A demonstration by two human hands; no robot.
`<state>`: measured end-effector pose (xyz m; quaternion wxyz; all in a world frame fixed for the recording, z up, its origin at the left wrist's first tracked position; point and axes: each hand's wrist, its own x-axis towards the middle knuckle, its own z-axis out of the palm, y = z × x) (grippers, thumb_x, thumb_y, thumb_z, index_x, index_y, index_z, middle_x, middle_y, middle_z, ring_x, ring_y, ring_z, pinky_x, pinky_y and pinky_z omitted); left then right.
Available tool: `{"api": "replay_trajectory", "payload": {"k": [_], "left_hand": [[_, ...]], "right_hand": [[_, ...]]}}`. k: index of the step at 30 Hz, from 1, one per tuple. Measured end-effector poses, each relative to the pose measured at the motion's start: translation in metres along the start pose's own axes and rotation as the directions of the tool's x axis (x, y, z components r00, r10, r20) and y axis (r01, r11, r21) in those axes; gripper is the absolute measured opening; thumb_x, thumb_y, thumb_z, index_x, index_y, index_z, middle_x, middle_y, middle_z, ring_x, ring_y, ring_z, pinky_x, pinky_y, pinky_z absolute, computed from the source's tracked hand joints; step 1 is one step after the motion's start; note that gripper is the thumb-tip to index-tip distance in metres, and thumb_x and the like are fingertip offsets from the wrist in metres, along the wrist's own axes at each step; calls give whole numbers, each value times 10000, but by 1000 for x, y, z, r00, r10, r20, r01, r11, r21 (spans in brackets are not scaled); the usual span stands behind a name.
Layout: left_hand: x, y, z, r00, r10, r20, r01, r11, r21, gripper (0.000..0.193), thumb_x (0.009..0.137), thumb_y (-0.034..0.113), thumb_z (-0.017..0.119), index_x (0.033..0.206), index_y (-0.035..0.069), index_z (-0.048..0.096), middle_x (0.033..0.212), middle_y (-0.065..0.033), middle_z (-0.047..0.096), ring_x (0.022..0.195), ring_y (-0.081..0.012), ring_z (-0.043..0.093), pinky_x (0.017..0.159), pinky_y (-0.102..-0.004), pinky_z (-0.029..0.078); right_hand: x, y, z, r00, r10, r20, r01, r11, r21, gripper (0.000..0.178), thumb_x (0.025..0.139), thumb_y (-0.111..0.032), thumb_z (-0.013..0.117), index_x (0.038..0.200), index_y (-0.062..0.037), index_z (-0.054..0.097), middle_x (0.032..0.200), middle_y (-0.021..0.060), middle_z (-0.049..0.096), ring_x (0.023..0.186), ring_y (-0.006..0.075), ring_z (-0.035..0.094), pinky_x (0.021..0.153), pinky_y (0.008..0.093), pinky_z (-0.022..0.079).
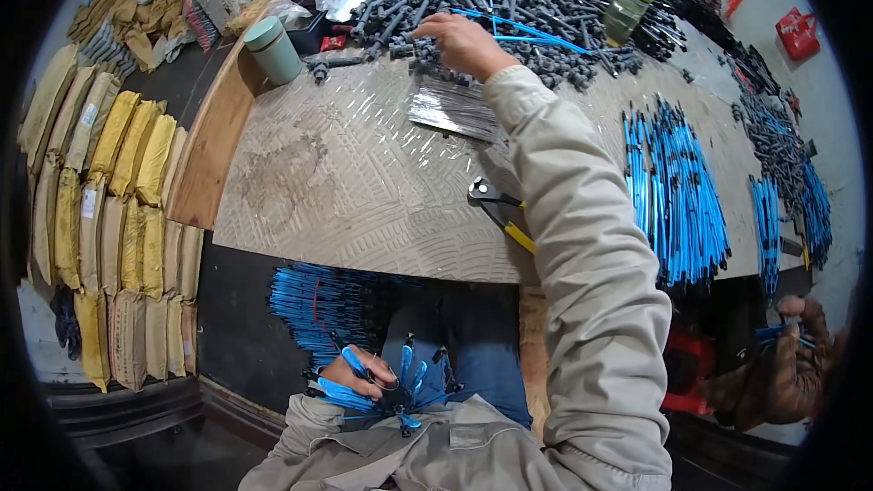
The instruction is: The person assembles blue plastic spokes into a central hub component using a crimping tool.
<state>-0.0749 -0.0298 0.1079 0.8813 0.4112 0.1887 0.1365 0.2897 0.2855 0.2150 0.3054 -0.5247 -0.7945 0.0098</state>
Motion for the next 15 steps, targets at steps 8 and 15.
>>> {"api": "replay_trajectory", "payload": {"k": [8, 15], "left_hand": [[-6, 1, -6, 998, 18, -55, -13, 996, 84, 337, 645, -40, 757, 971, -22, 673, 832, -148, 664, 724, -156, 609, 611, -264, 472], [-1, 1, -14, 998, -2, 64, -2, 998, 57, 366, 704, -24, 730, 1058, -19, 636, 865, -133, 653, 729, -149, 599, 611, -269, 471]], "right_hand": [[-1, 23, -12, 942, -112, 316, 154, 982, -112, 339, 690, 86, 417, 918, -73, 612, 1126, 83, 584, 995, 279, 575, 825, 336, 461], [4, -7, -43, 925, 163, 343, 45, 850, -525, 290, 781, 34, 438, 908, -119, 649, 892, 66, 643, 895, 265, 614, 729, 361, 506]]}}
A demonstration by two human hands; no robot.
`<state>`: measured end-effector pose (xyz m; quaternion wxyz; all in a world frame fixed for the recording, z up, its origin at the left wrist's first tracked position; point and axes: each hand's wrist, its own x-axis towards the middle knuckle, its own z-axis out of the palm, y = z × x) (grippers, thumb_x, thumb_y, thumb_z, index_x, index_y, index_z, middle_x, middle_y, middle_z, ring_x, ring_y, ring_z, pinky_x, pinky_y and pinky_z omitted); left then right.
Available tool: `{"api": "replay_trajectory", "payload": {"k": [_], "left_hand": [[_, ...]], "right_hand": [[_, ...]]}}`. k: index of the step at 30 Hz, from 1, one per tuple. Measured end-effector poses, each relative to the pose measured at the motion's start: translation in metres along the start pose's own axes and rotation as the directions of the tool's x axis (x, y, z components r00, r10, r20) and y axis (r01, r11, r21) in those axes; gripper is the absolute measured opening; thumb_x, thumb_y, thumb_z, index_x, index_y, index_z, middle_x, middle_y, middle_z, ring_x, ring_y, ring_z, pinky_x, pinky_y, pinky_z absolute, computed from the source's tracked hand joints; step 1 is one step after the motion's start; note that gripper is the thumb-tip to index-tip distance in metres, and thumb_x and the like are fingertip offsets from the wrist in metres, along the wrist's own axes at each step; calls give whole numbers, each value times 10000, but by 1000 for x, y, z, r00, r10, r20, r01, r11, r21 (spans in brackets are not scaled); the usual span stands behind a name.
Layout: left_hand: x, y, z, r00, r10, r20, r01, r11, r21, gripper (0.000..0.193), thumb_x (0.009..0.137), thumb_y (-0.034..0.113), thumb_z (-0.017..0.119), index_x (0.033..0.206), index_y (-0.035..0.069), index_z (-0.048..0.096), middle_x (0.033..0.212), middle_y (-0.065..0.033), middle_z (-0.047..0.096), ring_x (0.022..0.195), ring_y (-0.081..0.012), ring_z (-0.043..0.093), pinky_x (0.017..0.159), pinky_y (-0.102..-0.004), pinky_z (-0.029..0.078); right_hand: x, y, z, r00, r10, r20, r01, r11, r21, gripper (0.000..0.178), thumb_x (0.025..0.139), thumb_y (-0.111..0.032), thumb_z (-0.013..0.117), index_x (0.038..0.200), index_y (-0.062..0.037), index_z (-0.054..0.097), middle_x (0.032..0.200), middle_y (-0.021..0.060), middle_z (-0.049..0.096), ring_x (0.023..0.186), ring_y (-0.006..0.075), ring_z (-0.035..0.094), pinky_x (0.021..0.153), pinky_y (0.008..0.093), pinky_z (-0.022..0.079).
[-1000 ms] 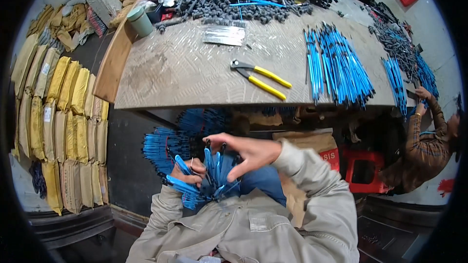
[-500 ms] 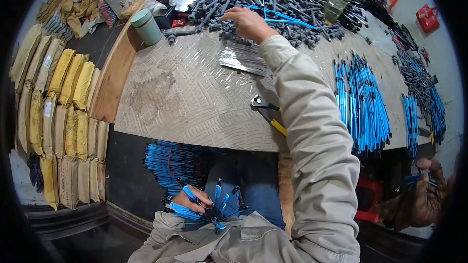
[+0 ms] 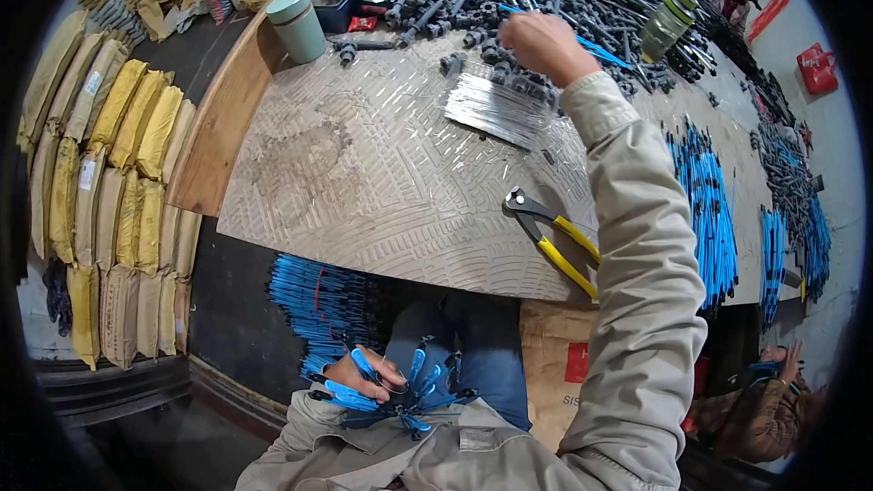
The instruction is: The person assembles blue plastic spokes into a central hub component using a crimping tool.
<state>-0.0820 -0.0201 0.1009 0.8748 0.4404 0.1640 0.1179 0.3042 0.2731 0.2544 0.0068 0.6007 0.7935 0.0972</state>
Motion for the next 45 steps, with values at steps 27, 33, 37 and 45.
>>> {"api": "replay_trajectory", "payload": {"k": [27, 33, 37, 45], "left_hand": [[-11, -10, 33, 997, 66, 33, -67, 998, 21, 360, 718, -72, 674, 1068, -4, 632, 845, -83, 597, 763, -161, 595, 627, -258, 485], [-9, -8, 49, 932, 329, 153, -362, 872, 330, 350, 688, 83, 759, 1018, 36, 652, 964, -111, 586, 975, -227, 549, 843, -332, 438], [-19, -3, 75, 963, 269, 7, -259, 918, 301, 320, 662, 135, 759, 942, 9, 668, 904, -101, 611, 871, -204, 573, 754, -311, 437], [-35, -26, 116, 916, 351, -193, -271, 897, 348, 236, 602, 16, 796, 764, 6, 626, 784, -21, 619, 769, -130, 616, 679, -267, 479]], "right_hand": [[-193, -161, -51, 999, 8, -42, 42, -243, 969, 815, 729, -4, 697, 1393, -103, 235, 834, 105, 609, 780, 179, 616, 678, 288, 498], [-285, -236, -19, 997, 38, 74, -53, -389, 920, 648, 728, -38, 707, 1275, -81, 364, 822, 130, 609, 790, 206, 621, 698, 300, 497], [-314, -258, -11, 995, 59, 75, -37, -493, 869, 570, 763, -83, 689, 1247, -81, 387, 815, 143, 609, 791, 207, 621, 705, 302, 498], [-366, -272, -10, 979, -83, -186, 126, -471, 873, 431, 839, -208, 620, 1214, -46, 482, 905, 102, 627, 876, 187, 602, 787, 280, 460]]}}
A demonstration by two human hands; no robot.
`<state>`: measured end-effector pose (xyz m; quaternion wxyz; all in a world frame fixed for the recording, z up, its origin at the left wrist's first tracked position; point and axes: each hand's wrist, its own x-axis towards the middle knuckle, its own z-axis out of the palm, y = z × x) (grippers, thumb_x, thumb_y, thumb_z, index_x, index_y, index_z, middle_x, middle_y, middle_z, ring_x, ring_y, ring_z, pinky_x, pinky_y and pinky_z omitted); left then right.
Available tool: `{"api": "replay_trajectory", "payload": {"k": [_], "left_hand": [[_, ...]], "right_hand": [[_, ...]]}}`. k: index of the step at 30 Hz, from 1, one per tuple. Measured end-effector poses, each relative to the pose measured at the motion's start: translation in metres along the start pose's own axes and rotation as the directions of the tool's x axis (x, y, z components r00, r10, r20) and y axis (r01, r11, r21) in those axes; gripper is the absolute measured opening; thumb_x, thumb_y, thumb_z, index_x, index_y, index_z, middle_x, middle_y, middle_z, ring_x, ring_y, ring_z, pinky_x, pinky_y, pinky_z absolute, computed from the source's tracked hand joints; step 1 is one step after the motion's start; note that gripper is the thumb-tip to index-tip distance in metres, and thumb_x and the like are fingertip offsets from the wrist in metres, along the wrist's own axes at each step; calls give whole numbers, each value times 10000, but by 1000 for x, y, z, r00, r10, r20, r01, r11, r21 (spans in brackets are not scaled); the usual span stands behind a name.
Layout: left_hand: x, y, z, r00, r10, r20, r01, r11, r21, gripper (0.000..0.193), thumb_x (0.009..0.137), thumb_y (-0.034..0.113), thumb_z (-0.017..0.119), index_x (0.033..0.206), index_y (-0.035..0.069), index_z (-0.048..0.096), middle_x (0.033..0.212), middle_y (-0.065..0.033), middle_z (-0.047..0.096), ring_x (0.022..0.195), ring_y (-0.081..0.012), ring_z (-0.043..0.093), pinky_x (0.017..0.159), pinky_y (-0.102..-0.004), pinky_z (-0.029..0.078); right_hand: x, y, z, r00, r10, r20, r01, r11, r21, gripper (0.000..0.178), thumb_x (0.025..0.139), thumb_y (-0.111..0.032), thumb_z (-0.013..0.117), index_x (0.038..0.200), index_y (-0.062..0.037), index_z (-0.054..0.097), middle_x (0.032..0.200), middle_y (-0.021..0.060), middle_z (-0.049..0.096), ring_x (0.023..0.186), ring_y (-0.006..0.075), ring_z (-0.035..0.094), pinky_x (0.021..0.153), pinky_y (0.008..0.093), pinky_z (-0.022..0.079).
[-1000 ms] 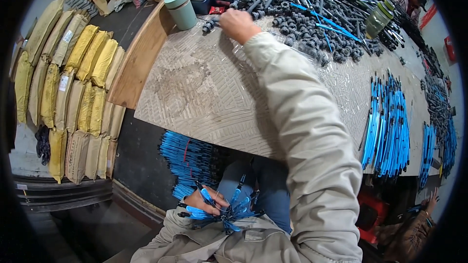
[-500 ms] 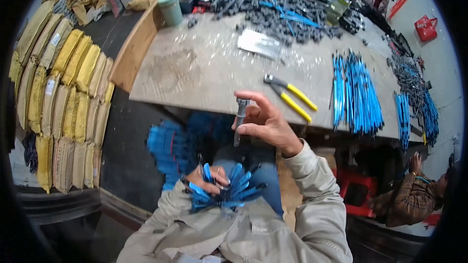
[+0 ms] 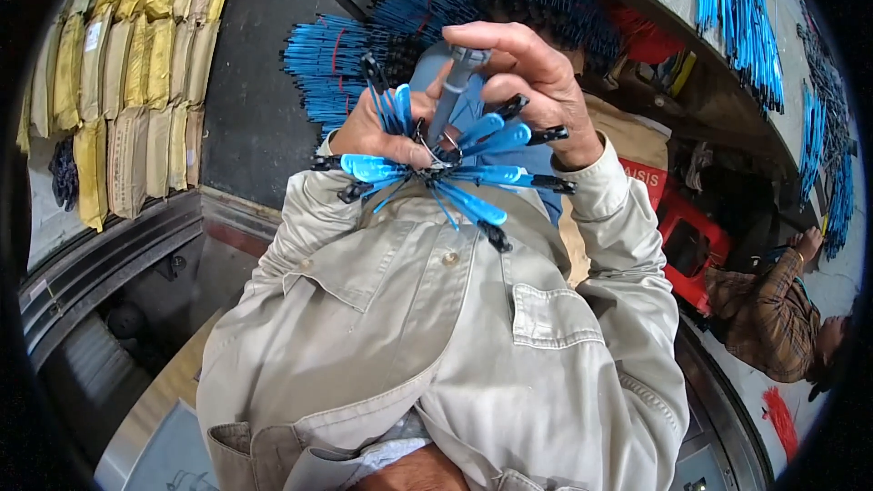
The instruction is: The person assembles blue plastic spokes into a central hub component using a crimping tool.
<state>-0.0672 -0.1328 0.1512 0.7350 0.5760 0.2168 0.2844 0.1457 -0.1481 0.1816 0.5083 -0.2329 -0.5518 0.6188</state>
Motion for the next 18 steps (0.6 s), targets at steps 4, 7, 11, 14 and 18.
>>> {"api": "replay_trajectory", "payload": {"k": [4, 7, 11, 14, 18], "left_hand": [[-15, 4, 13, 1000, -23, -19, 25, 995, 92, 258, 592, 38, 811, 776, 7, 633, 792, -16, 617, 744, -122, 603, 686, -265, 475], [-17, 8, 21, 999, -41, -8, 41, 996, 78, 276, 588, 40, 813, 811, 12, 653, 815, -14, 619, 742, -120, 593, 705, -264, 468], [-17, 10, 26, 999, -31, 9, 31, 999, 32, 339, 582, 31, 807, 898, 24, 686, 851, -14, 628, 790, -121, 580, 758, -267, 453], [-16, 13, 26, 1000, 5, 6, -6, 998, 65, 398, 580, 27, 804, 961, 31, 689, 874, -20, 635, 845, -125, 575, 796, -272, 441], [-15, 4, 26, 995, 68, 80, -76, 991, 112, 422, 614, 63, 768, 1013, -7, 651, 887, -92, 639, 853, -206, 574, 784, -307, 449]], "right_hand": [[-1, -3, -14, 941, -93, 325, 161, 968, -191, 509, 868, -401, 546, 1207, -24, 508, 1014, 122, 614, 969, 212, 581, 846, 304, 442], [-5, -5, -14, 822, -124, 556, 345, 884, -314, 619, 858, -514, 500, 1207, -4, 515, 1122, 142, 584, 1030, 227, 561, 880, 319, 429], [-31, 5, 12, 998, -52, 32, 46, 985, 167, 719, 843, -556, 503, 1283, 7, 431, 1230, 171, 514, 1055, 246, 550, 890, 334, 433], [-45, 4, 18, 995, -21, -99, 57, 923, 380, 771, 821, -498, 583, 1349, 2, 327, 1273, 181, 475, 1081, 259, 538, 918, 354, 429], [-56, 8, 14, 996, -4, -88, 19, 986, 166, 806, 795, -349, 669, 1387, -10, 241, 1255, 184, 491, 1105, 256, 527, 936, 367, 429]]}}
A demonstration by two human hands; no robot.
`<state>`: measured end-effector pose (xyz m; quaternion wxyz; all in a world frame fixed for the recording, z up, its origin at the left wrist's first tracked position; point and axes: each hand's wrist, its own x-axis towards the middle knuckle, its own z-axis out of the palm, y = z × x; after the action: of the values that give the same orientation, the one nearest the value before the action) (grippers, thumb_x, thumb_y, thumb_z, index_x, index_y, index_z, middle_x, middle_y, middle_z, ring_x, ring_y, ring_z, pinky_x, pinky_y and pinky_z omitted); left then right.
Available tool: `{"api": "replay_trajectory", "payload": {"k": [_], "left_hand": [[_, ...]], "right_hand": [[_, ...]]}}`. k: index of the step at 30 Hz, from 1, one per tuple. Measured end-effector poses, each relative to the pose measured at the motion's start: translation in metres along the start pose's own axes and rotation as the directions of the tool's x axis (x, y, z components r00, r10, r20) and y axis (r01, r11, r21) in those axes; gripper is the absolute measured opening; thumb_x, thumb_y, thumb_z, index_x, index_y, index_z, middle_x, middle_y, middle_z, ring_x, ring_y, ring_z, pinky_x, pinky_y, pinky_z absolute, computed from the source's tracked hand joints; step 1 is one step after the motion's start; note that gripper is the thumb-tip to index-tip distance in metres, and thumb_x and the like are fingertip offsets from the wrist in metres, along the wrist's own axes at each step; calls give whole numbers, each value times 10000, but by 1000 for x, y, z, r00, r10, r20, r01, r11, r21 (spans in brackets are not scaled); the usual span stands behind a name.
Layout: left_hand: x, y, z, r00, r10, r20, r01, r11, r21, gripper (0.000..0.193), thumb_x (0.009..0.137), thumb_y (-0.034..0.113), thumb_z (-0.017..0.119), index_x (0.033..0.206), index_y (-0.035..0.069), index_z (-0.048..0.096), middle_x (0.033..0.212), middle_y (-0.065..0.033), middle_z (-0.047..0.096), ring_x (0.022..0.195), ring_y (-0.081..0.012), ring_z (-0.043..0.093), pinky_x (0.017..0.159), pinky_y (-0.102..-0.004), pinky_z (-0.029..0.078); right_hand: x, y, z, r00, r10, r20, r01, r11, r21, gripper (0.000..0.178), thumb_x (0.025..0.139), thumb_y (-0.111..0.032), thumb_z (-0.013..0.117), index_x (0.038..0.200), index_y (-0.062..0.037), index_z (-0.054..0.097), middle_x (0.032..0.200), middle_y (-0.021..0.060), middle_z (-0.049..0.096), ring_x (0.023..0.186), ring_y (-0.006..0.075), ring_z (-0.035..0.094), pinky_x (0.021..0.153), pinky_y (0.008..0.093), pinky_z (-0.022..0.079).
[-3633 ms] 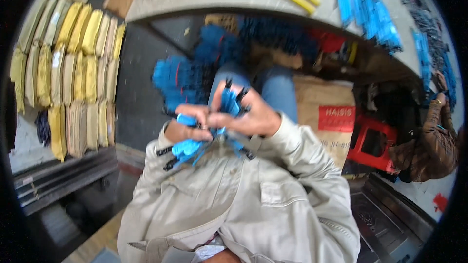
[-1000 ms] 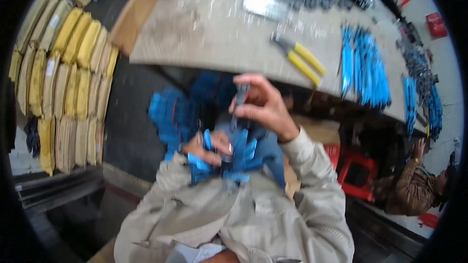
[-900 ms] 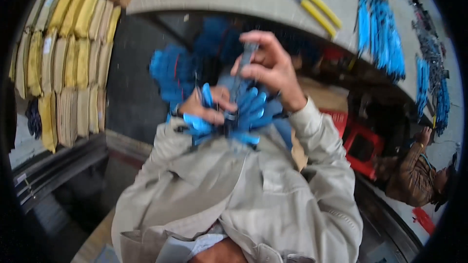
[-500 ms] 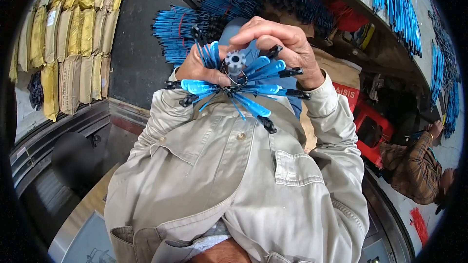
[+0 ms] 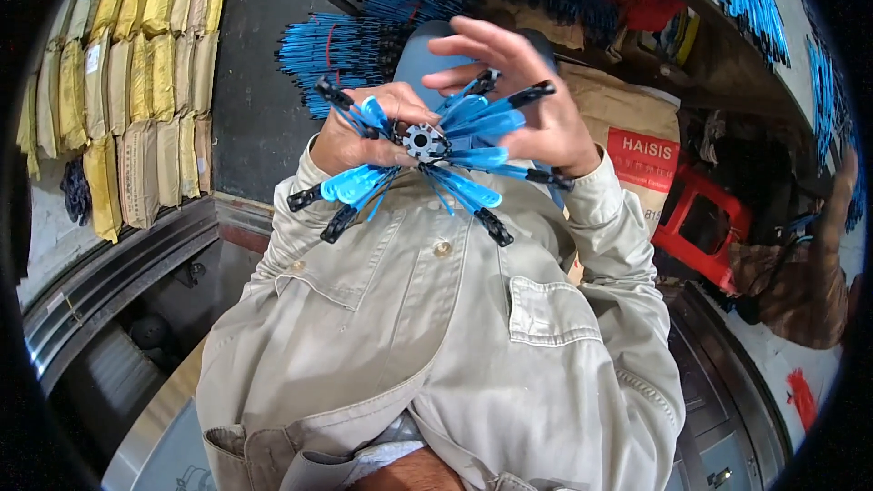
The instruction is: The person assembles blue plastic spokes into a central hub component using a crimping tool.
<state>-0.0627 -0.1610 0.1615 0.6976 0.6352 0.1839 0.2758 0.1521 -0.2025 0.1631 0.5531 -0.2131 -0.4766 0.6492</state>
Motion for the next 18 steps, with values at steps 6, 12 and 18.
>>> {"api": "replay_trajectory", "payload": {"k": [6, 12, 18], "left_hand": [[-3, 2, 4, 995, 81, -56, -82, 997, -11, 398, 610, 26, 766, 996, 8, 670, 892, -66, 645, 824, -164, 578, 774, -288, 444], [-4, 3, 2, 988, 99, -116, -87, 991, 106, 399, 608, -6, 756, 998, 15, 675, 860, -56, 645, 801, -150, 592, 751, -272, 451], [-7, -5, 4, 966, 127, -226, -131, 991, 1, 324, 639, -18, 734, 955, 8, 671, 845, -71, 646, 794, -159, 599, 713, -280, 467]], "right_hand": [[-3, -6, 11, 994, 107, 35, -97, 972, -212, 781, 728, -204, 748, 1351, 0, 324, 1207, 164, 521, 1070, 231, 543, 903, 349, 446], [1, 2, 18, 998, -25, 56, 44, 921, -386, 642, 717, -136, 747, 1266, 9, 450, 1098, 125, 563, 890, 171, 571, 793, 310, 464], [3, 14, 26, 993, -29, -118, -8, 952, -307, 453, 723, -95, 721, 1129, 15, 551, 1008, 101, 580, 798, 131, 551, 707, 271, 452]]}}
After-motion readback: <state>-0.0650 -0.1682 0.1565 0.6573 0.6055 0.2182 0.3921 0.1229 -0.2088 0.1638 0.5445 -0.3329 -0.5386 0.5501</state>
